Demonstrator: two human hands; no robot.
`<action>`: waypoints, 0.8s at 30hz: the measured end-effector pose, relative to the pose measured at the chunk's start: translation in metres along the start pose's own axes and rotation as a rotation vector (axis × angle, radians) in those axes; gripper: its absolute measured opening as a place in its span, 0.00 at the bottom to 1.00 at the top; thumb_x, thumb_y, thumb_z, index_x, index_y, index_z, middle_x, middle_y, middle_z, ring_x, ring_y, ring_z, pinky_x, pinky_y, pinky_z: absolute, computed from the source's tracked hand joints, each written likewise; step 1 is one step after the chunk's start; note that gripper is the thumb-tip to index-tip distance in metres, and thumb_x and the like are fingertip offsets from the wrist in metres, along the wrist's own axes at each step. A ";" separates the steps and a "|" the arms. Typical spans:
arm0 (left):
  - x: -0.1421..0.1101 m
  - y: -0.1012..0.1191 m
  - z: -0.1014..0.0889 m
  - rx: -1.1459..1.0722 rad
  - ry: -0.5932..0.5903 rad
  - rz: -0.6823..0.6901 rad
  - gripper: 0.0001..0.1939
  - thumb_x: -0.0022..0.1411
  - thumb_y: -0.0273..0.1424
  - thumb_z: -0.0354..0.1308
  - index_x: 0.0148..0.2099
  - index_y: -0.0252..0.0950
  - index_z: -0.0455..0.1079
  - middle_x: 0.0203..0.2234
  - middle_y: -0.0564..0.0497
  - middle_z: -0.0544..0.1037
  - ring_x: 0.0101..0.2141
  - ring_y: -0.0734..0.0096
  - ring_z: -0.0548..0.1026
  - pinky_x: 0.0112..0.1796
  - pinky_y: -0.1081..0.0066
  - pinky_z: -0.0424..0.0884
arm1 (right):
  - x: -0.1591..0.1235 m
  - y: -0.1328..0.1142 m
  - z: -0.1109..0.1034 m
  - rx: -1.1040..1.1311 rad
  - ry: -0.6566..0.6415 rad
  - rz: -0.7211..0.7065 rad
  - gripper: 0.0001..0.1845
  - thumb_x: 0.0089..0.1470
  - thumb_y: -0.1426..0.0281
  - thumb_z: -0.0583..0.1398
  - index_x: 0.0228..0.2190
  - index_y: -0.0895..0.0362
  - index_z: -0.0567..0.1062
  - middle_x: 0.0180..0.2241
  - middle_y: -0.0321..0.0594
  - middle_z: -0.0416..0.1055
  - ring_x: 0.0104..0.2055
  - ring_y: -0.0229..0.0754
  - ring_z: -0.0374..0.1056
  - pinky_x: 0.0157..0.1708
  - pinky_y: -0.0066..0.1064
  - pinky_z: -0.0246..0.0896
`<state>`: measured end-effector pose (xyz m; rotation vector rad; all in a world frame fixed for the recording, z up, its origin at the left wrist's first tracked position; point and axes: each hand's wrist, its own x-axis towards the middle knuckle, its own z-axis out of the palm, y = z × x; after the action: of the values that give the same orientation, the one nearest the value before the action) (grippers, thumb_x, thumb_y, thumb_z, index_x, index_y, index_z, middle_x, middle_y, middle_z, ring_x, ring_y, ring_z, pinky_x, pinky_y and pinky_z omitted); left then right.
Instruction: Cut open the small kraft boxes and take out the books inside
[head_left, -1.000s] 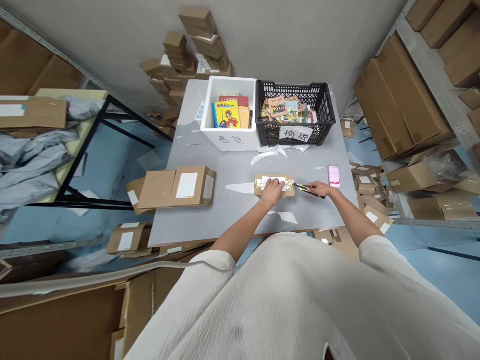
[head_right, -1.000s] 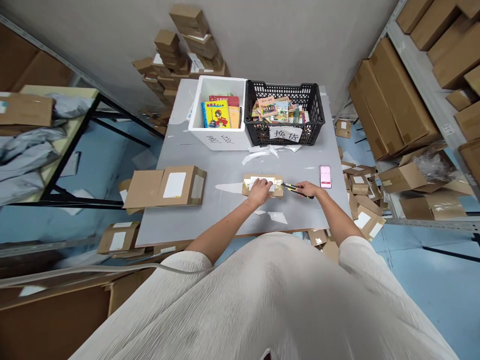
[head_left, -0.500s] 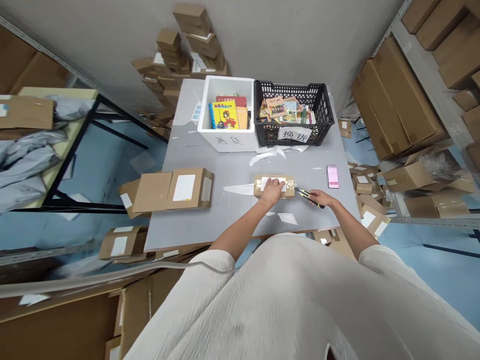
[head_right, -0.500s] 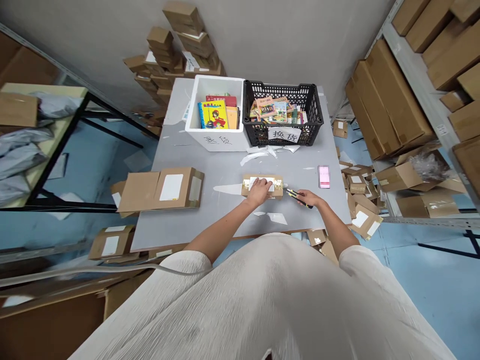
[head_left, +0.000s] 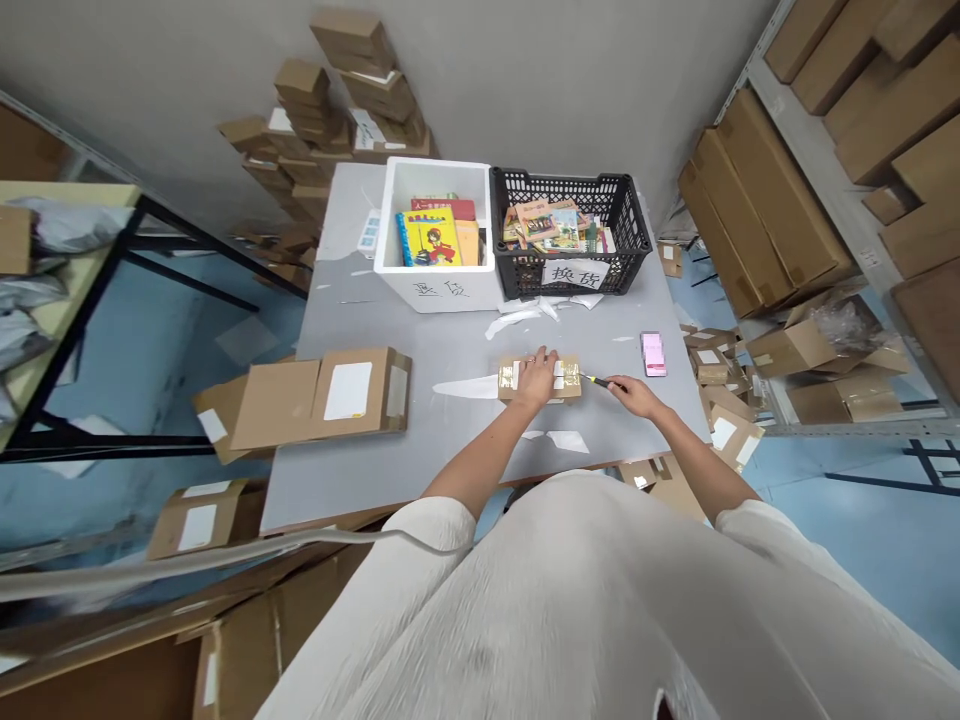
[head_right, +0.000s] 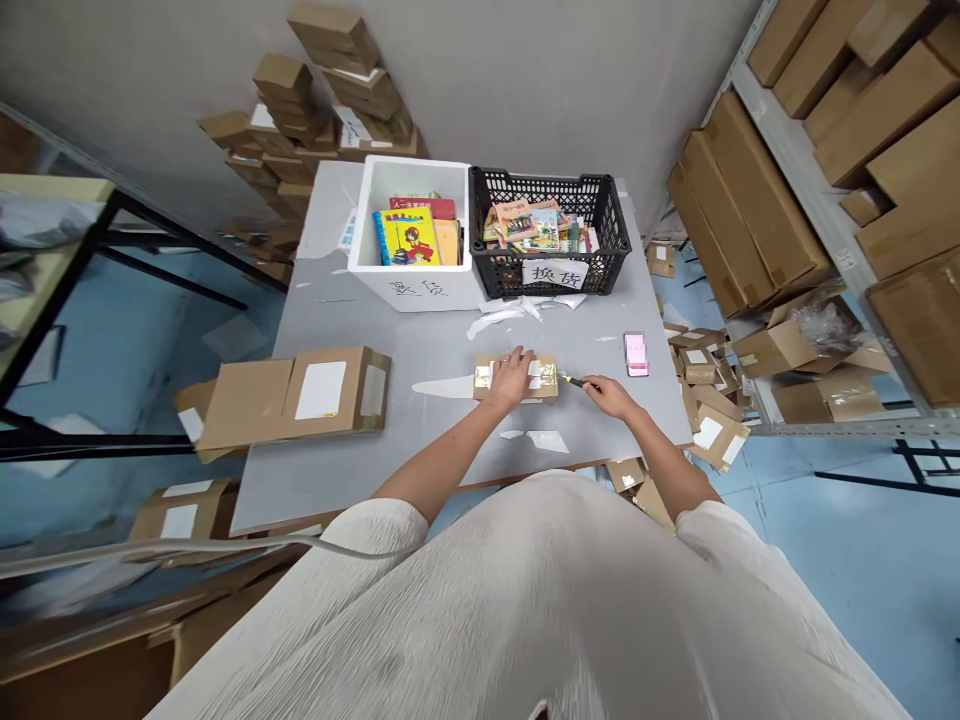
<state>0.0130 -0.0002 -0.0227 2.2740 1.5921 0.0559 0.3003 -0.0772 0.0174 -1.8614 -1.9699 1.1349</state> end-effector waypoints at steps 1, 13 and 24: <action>0.003 0.000 -0.001 0.007 -0.012 0.006 0.35 0.71 0.26 0.58 0.78 0.40 0.64 0.75 0.33 0.67 0.68 0.39 0.71 0.64 0.45 0.67 | -0.001 -0.003 0.000 -0.073 0.010 -0.030 0.21 0.76 0.57 0.57 0.59 0.49 0.82 0.55 0.46 0.83 0.57 0.52 0.77 0.60 0.41 0.71; -0.011 -0.002 0.015 0.024 0.024 0.066 0.34 0.78 0.26 0.42 0.82 0.35 0.59 0.79 0.33 0.64 0.73 0.42 0.63 0.70 0.42 0.58 | 0.006 0.009 0.014 -0.176 0.037 -0.137 0.24 0.71 0.64 0.64 0.65 0.50 0.82 0.52 0.49 0.79 0.55 0.55 0.76 0.59 0.44 0.72; -0.015 -0.005 0.025 0.001 0.053 0.060 0.36 0.79 0.28 0.41 0.84 0.35 0.57 0.80 0.35 0.62 0.75 0.43 0.62 0.71 0.41 0.58 | 0.011 0.032 0.047 -0.202 0.205 -0.176 0.26 0.77 0.56 0.57 0.68 0.48 0.80 0.54 0.51 0.79 0.56 0.59 0.73 0.58 0.50 0.72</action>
<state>0.0084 -0.0194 -0.0453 2.3396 1.5501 0.1316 0.2929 -0.0882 -0.0390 -1.7713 -2.1427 0.6895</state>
